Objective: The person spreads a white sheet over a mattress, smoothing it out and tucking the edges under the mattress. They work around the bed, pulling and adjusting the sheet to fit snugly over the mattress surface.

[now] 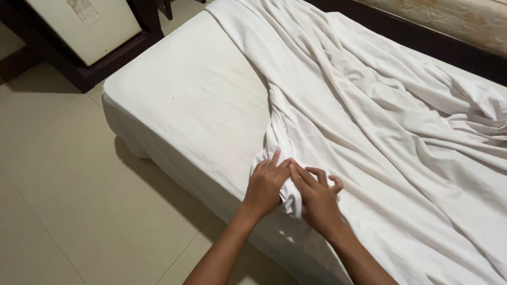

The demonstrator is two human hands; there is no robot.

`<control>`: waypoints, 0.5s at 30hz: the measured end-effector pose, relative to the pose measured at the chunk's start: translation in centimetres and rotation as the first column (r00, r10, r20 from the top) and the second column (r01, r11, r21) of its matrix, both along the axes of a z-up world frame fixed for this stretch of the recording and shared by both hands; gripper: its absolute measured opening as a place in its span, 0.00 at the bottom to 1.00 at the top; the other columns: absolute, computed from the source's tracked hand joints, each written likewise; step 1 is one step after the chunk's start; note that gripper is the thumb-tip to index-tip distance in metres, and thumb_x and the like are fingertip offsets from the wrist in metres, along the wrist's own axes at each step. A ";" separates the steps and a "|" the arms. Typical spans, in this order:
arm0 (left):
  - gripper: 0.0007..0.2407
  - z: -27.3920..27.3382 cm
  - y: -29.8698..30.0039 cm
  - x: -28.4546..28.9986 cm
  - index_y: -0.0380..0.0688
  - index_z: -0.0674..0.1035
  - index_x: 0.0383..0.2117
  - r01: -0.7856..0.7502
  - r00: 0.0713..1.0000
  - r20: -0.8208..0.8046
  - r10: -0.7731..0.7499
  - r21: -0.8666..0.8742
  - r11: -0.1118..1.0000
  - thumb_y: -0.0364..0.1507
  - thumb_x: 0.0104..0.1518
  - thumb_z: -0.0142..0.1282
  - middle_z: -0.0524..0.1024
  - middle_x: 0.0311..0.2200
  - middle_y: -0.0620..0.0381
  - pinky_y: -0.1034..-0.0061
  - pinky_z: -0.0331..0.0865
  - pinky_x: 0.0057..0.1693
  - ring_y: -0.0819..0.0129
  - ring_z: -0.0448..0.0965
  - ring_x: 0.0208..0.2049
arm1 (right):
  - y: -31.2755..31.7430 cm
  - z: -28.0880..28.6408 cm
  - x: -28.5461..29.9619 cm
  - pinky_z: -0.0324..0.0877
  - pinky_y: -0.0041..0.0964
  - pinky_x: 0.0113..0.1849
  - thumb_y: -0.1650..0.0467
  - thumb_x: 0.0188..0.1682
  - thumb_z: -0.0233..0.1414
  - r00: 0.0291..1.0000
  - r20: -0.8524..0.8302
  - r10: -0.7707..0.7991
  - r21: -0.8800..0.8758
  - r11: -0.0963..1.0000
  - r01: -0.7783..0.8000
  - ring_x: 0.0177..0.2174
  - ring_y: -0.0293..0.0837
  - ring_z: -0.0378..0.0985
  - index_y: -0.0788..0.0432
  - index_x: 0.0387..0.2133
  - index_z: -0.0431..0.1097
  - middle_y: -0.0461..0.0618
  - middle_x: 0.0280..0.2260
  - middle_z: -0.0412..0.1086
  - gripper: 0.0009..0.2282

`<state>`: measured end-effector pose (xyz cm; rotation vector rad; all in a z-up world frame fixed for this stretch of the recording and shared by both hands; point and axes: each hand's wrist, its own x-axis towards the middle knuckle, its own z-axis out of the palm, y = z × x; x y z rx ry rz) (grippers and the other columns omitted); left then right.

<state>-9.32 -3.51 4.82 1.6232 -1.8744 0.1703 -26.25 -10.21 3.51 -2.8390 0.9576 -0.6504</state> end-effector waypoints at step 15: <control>0.24 -3.8 -0.4 3.8 0.40 0.80 0.52 -0.241 0.970 -0.042 0.238 -0.069 0.968 0.18 0.43 0.57 0.75 0.60 0.48 0.57 0.61 0.64 0.50 0.67 0.67 | -6.9 -0.7 -10.3 0.44 0.59 0.52 0.62 0.32 0.61 0.942 0.161 -0.296 0.083 0.955 0.286 0.53 0.49 0.61 0.47 0.61 0.66 0.46 0.64 0.66 0.36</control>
